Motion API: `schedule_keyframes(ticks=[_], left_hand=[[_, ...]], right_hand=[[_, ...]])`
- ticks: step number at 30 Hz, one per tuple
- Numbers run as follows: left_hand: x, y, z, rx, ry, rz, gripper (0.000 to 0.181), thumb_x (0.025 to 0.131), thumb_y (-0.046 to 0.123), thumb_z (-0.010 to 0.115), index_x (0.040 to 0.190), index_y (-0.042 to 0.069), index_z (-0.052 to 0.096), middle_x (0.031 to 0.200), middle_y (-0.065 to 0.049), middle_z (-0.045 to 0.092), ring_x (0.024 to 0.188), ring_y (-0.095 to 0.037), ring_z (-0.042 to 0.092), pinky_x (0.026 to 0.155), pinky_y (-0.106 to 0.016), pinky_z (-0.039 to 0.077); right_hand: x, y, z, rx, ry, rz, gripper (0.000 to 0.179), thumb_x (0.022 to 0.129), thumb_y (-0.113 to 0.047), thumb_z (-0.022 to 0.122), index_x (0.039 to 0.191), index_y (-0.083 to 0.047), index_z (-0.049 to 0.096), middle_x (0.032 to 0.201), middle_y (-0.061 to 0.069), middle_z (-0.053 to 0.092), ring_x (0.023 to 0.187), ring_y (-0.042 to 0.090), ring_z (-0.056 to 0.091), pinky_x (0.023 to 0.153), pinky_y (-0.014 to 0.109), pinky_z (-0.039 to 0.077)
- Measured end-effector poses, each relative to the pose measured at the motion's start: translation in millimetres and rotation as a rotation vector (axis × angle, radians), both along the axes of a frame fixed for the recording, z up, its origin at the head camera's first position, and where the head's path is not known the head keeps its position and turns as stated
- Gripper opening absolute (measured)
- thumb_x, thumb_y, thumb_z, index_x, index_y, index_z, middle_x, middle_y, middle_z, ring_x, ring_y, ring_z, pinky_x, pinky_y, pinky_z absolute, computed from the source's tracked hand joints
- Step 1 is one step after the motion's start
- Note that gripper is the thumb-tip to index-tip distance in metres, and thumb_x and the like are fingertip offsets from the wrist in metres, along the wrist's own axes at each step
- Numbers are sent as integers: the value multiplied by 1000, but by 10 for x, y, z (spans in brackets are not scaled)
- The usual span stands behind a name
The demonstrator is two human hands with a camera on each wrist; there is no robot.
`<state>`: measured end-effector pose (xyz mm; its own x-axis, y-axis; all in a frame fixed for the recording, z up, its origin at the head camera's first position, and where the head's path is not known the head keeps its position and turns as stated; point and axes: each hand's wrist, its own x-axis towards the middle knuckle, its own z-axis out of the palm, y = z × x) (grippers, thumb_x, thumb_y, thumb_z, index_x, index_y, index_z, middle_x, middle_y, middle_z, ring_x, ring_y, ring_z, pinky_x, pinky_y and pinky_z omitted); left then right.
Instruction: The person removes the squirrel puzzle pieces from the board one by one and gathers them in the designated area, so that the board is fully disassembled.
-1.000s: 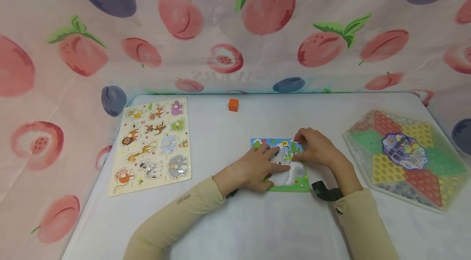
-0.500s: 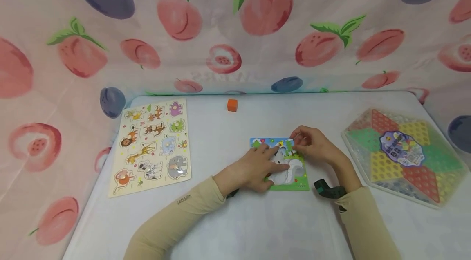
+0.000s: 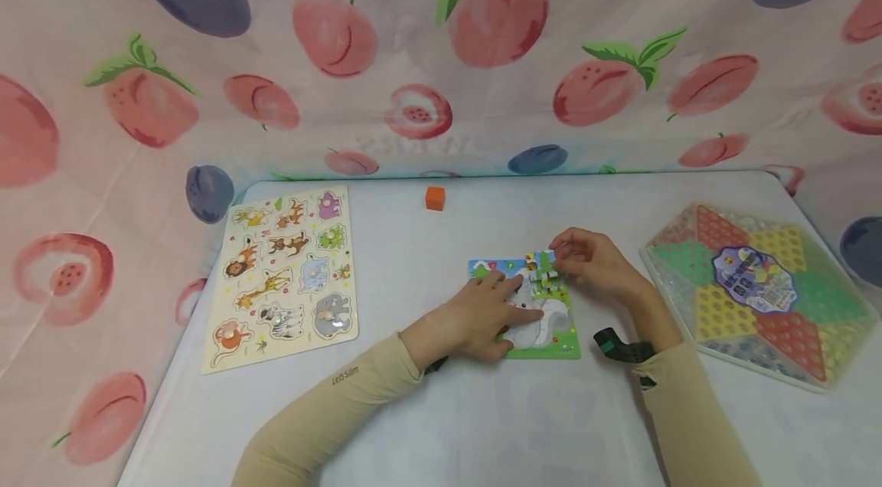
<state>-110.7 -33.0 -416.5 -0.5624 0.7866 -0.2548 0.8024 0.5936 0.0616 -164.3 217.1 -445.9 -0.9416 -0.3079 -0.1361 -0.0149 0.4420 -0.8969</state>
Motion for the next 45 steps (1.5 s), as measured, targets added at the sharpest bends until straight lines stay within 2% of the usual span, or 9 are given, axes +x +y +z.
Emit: schedule_keyframes(ticks=[7,13,21,24,28,36,45], left_hand=[[-21,3,6,-2,5,5,59,92,43,60,148,44,42,157,-9,32,136,-28,33,103,-43,40],[-32,8,-1,5,-2,8,59,91,42,60,148,44,42,156,-9,33,135,-28,34,102,-42,39],[-34,40,-42,13,-6,3,59,91,41,60,147,44,43,157,-9,33,135,-28,34,102,-43,39],[-25,62,-48,13,8,-10,58,90,41,60,147,44,44,156,-9,34,135,-28,34,101,-42,40],[-20,80,-41,4,21,-8,58,91,42,59,146,45,44,155,-8,35,135,-29,34,101,-41,40],[-8,74,-45,9,-5,16,58,91,41,60,146,46,44,157,-6,33,137,-28,33,103,-43,38],[5,16,-33,-10,2,37,57,91,42,60,145,47,44,156,-6,33,136,-28,34,102,-43,39]], right_hand=[[-181,40,51,-44,13,-68,26,93,-8,66,116,1,59,95,13,68,72,18,60,61,29,49],[-366,90,66,-58,27,-118,28,94,-10,66,119,2,60,89,-4,68,73,14,59,61,27,48],[-577,249,85,-135,-66,-234,30,94,-17,68,121,-5,60,86,-16,69,82,4,63,70,22,51],[-653,324,101,-119,-67,-279,29,94,-16,66,121,-7,60,82,-17,69,78,4,62,67,22,51],[-772,408,127,-94,-64,-304,34,95,-16,64,126,-2,57,79,-18,68,76,5,62,65,22,50],[-1014,519,144,-43,-112,-359,38,94,-19,66,127,-2,57,76,-14,67,72,6,60,64,23,49],[-1234,482,96,33,-130,-344,49,95,-18,64,137,3,51,76,-14,62,72,4,56,64,22,46]])
